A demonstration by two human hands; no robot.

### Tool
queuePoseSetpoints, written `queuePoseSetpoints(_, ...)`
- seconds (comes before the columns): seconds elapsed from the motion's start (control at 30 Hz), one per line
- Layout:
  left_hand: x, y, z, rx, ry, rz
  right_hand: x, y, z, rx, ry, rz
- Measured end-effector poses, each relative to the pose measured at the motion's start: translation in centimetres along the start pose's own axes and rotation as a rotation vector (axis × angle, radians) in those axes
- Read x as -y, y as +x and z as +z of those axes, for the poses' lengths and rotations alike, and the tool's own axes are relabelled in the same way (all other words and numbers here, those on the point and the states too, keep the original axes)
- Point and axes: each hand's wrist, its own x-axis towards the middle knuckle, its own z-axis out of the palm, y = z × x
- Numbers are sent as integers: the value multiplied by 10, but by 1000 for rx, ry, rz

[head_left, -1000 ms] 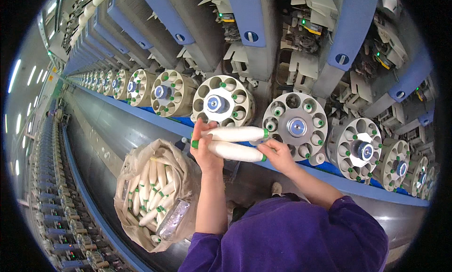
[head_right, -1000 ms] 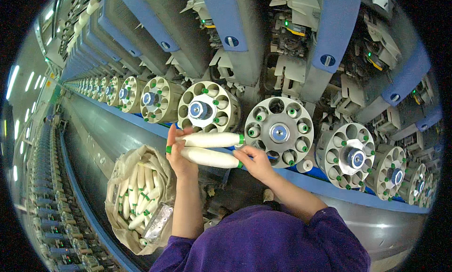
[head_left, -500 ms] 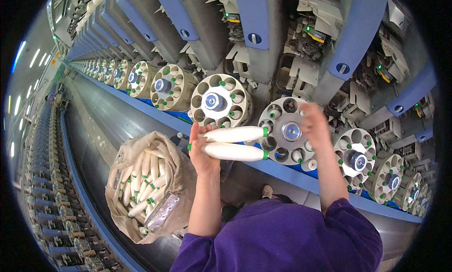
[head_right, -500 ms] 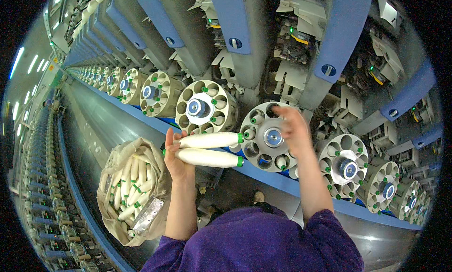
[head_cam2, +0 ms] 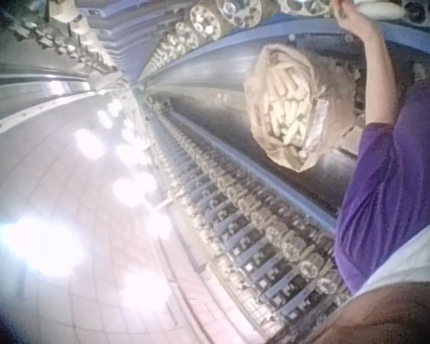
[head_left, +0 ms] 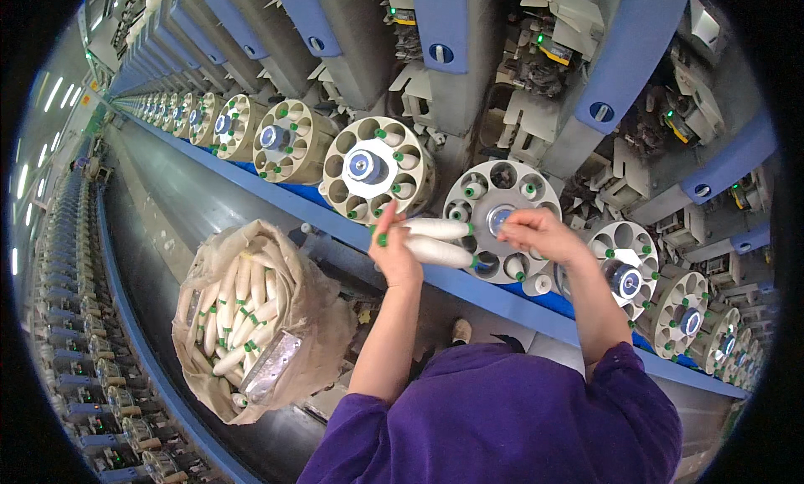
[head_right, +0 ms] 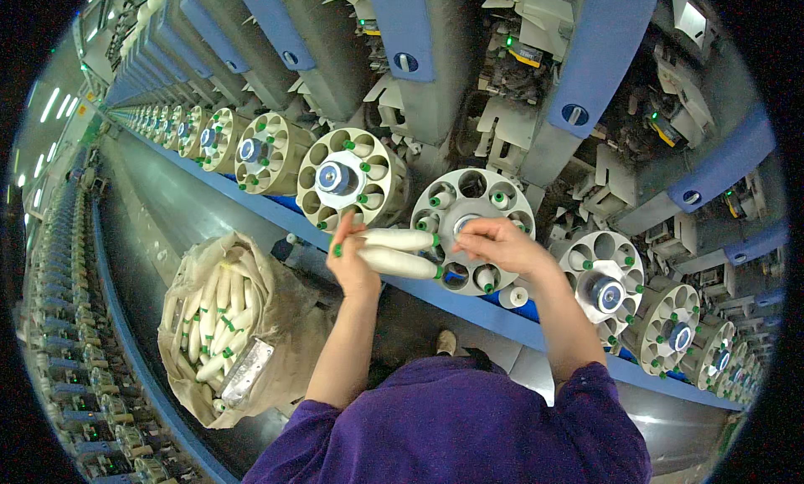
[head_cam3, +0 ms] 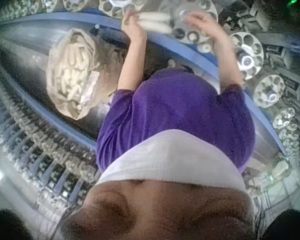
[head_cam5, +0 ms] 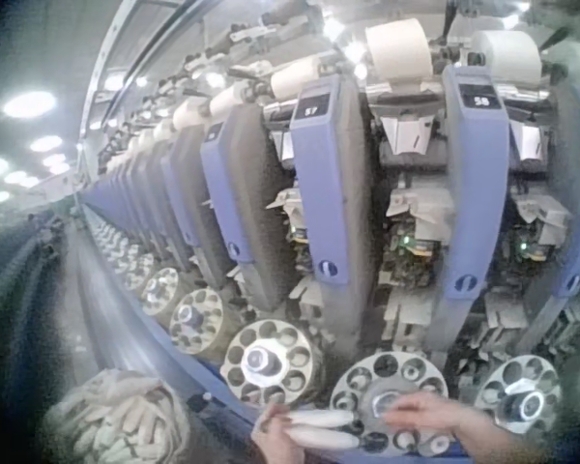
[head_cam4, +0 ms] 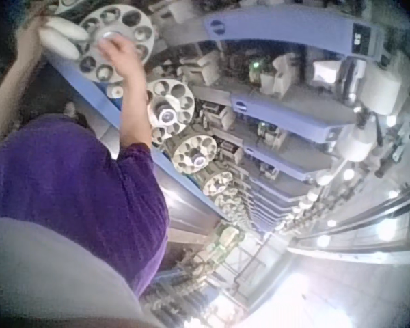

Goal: The person repeatedly picks white spindles from a sack and places them into slots on rotating machine drums. The person also walks along the machine row, briefly adjusts a machine component, and picks up a fallen spindle from the floor.

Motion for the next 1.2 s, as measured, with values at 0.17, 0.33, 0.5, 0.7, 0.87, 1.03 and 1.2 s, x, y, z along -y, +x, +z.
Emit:
queuePoseSetpoints(0.17,9,-9,14,198,56,103,-1,8,20,15,-10,-23)
queuePoseSetpoints(0.33,5,-17,12,257,247,161,-6,7,24,-69,46,-99)
queuePoseSetpoints(0.5,-2,-23,13,329,-155,-108,-16,8,32,-124,140,-190)
queuePoseSetpoints(0.7,-26,-28,12,522,-419,-156,-18,11,48,-237,145,-269)
queuePoseSetpoints(0.87,-40,-36,24,492,-363,-171,-15,5,65,-65,-315,-368)
queuePoseSetpoints(1.03,-68,-12,17,397,-584,-217,-16,-6,62,149,241,139)
queuePoseSetpoints(1.2,-73,-1,-9,341,78,39,-21,-10,52,343,602,205)
